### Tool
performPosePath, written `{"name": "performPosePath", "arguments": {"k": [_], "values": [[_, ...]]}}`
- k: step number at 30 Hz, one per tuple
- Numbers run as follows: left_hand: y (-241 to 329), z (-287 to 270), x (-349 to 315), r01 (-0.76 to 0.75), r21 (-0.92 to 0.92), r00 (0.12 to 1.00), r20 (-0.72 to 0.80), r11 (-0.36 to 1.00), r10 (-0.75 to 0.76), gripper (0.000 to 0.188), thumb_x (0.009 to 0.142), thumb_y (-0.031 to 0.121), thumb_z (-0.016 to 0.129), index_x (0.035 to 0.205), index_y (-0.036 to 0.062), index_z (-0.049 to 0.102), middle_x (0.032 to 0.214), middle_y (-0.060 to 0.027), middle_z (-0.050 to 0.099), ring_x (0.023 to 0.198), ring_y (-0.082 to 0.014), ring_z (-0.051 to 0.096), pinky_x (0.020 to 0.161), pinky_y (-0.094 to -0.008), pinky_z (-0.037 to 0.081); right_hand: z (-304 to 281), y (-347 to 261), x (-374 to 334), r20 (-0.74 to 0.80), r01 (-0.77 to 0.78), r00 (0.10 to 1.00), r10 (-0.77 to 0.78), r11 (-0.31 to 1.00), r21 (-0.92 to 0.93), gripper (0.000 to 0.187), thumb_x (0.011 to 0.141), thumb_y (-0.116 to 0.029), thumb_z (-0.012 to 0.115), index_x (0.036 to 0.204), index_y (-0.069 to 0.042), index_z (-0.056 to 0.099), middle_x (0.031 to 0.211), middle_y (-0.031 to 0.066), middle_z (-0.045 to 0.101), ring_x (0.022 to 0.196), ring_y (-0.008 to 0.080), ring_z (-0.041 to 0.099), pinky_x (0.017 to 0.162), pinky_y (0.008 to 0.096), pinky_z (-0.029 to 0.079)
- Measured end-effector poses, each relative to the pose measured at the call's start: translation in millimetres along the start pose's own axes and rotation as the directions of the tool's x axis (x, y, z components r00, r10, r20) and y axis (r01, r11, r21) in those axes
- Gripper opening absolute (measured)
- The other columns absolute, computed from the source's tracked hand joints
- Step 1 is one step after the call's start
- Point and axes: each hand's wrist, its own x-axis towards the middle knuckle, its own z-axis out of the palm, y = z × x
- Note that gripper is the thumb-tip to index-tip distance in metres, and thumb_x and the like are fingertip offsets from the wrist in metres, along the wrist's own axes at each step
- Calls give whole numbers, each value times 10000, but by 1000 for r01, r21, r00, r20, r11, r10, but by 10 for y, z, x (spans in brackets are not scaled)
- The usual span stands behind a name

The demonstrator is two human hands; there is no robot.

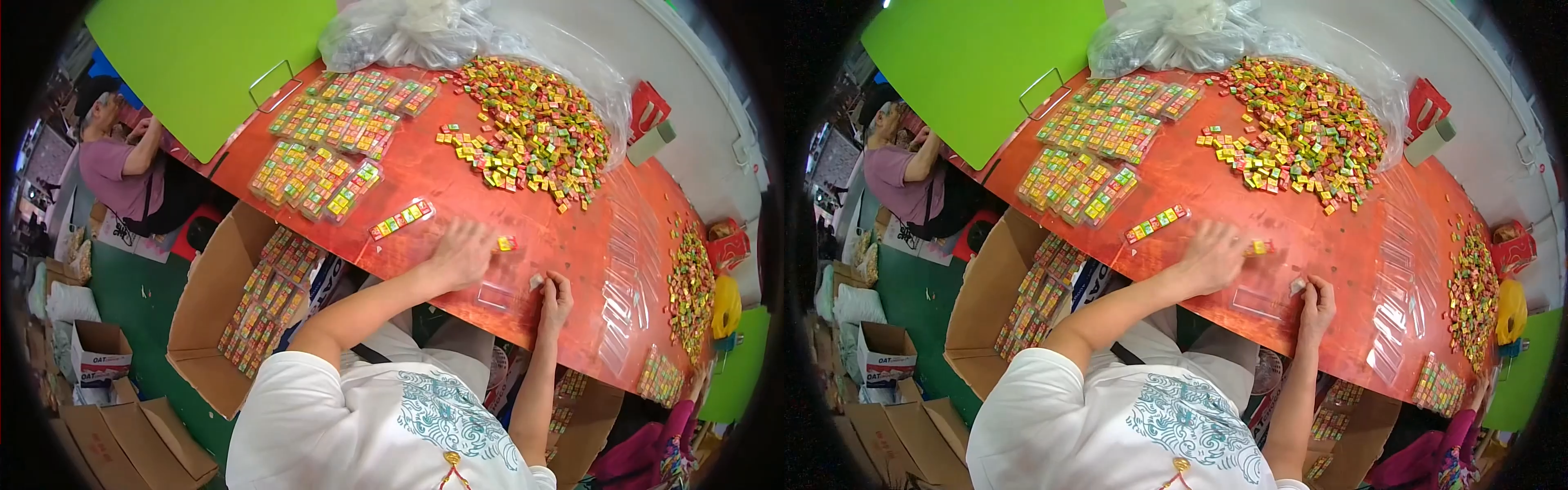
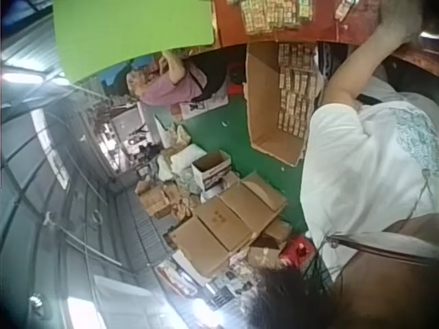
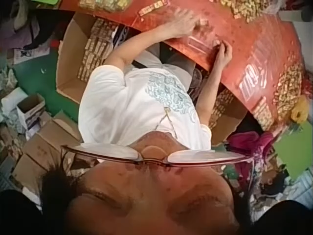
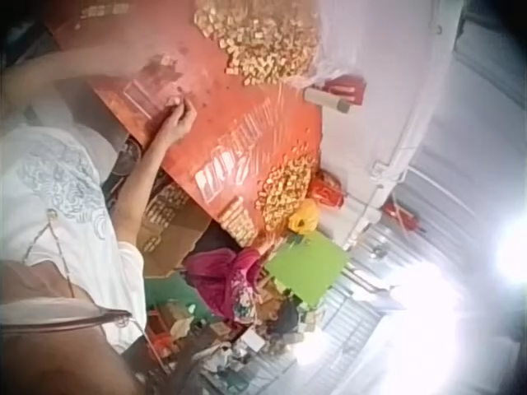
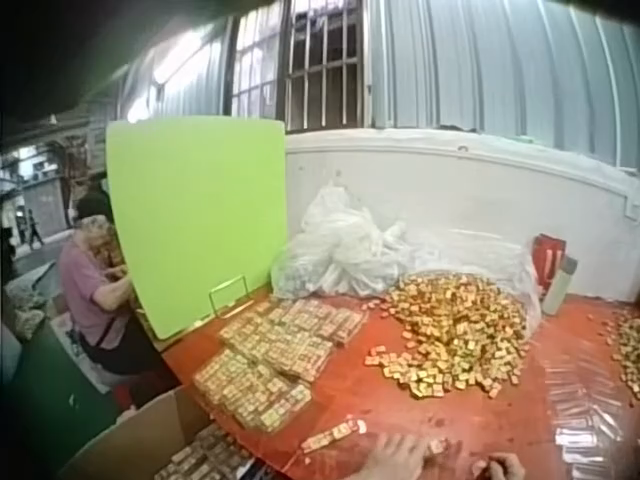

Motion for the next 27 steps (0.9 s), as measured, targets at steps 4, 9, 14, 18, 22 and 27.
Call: {"name": "performPosePath", "arguments": {"k": [4, 9, 14, 18, 22, 27], "values": [[-278, -516, -239, 235, 173, 970, 17, 956, -242, 504, 845, 207, 625, 1321, 61, 543, 974, -123, 548, 925, -293, 546, 807, -473, 378, -4, 5, 3, 3, -4, 1000, 4, 1000, -20, 130, 981, -62, 598, 1078, -15, 669, 899, -26, 602, 769, 50, 525, 680, 209, 433], [-608, -609, -532, 326, 333, 926, 73, 885, -369, 516, 849, 229, 649, 1334, 87, 545, 1010, -112, 545, 955, -284, 529, 804, -455, 388, -31, 7, -30, -6, 5, 1000, -5, 999, -47, 137, 976, -60, 604, 1081, -9, 675, 907, -21, 609, 759, 53, 528, 676, 214, 439], [-728, -421, -634, 300, 432, 918, 110, 850, -380, 605, 860, 268, 666, 1431, 157, 501, 1105, -109, 543, 1019, -294, 515, 775, -457, 416, -50, 3, -23, -18, 53, 998, -56, 985, -162, 132, 939, -9, 615, 1050, 11, 682, 928, 45, 623, 792, 121, 580, 715, 248, 477], [-789, -458, -611, 409, 506, 845, 104, 759, -525, 589, 898, 260, 635, 1456, 157, 477, 1138, -110, 547, 1052, -302, 520, 792, -464, 430, 58, -296, -70, 81, 146, 988, -133, 970, -193, 149, 922, -17, 625, 1056, 7, 684, 1007, 98, 627, 908, 180, 638, 813, 271, 494], [-886, -393, -661, 435, 486, 855, 39, 758, -517, 597, 915, 266, 632, 1466, 114, 461, 1257, -155, 544, 1095, -323, 519, 845, -476, 422, 151, -558, -330, 342, 470, 881, -328, 693, -547, 464, 857, -179, 696, 1295, -61, 596, 1319, 147, 545, 1167, 298, 561, 972, 446, 438], [-788, -405, -606, 398, 472, 898, -23, 787, -440, 651, 897, 304, 661, 1464, 64, 451, 1423, -222, 474, 1293, -393, 450, 993, -530, 367, 289, -627, -484, 560, 573, 809, -178, 451, -684, 549, 912, -290, 648, 1415, -106, 530, 1454, 148, 484, 1358, 301, 443, 1106, 486, 287]]}}
